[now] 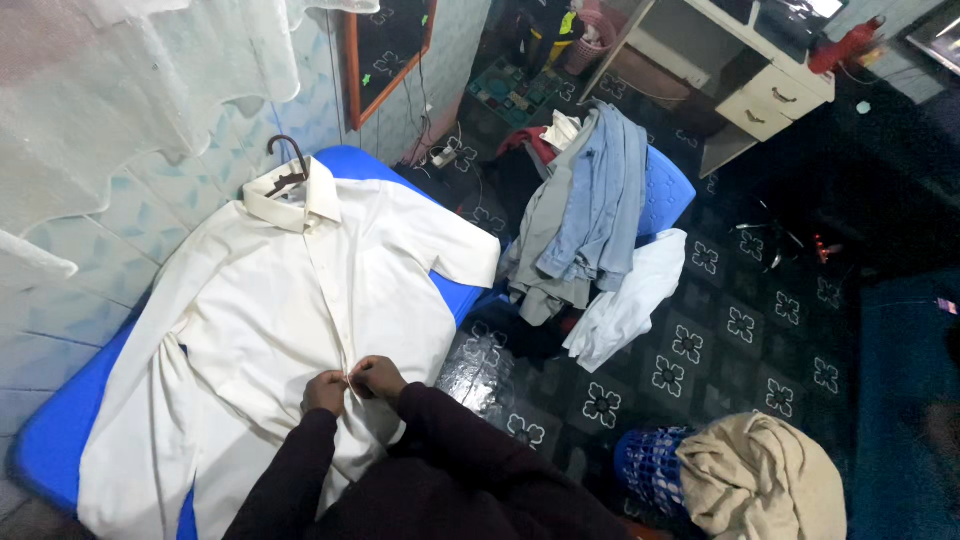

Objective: The person places a shirt on a blue table, inserts a hanger into the collar, and buttons the front of the shirt before placing it in a closet.

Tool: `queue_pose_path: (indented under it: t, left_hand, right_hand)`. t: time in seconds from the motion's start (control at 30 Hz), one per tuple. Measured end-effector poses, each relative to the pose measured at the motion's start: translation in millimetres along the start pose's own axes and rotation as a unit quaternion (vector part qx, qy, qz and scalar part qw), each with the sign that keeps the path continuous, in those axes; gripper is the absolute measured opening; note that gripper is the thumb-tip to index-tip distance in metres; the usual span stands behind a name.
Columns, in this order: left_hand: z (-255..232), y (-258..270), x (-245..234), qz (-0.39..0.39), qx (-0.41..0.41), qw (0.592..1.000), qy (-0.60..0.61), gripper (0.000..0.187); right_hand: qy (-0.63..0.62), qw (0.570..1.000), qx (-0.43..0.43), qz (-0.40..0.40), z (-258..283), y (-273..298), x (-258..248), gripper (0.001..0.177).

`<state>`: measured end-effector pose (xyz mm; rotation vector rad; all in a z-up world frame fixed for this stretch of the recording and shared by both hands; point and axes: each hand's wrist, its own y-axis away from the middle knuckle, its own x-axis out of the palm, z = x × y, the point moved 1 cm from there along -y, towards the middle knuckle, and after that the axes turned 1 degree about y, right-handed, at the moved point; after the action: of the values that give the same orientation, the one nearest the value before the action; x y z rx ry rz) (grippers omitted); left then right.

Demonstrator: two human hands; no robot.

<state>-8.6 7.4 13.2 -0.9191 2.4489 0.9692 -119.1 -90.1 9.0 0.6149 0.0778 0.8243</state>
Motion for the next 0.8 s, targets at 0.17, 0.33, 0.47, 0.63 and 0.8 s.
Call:
queue_pose_path:
  t: [0.17,0.33,0.47,0.63,0.8]
  left_hand:
    - [0,0,4,-0.017,-0.004,1.0,0.002,0.023]
    - [2,-2,5,-0.02,0.0,1.0,-0.003,0.021]
    - [3,-4,7,-0.021,0.018,0.999,0.029,0.024]
    - [2,-5,4,-0.004,-0.021,0.999,-0.042,0.024]
    - [2,-4,0,0.001,-0.003,0.998,-0.067,0.023]
  right_hand:
    - [-0.022,0.999,0.036,0.009,-3,1,1,0.016]
    - [-0.043,0.999,0.031,0.004,-4,3,-2,0.011]
    - [-0.027,0.999,0.038,0.013,-7,6,-2,0.008]
    - [0.218,0.974,-0.043,-0.052,-3,7,-3,0.01]
    - [0.236,0.97,-0.052,-0.042,1,11,-6,0.013]
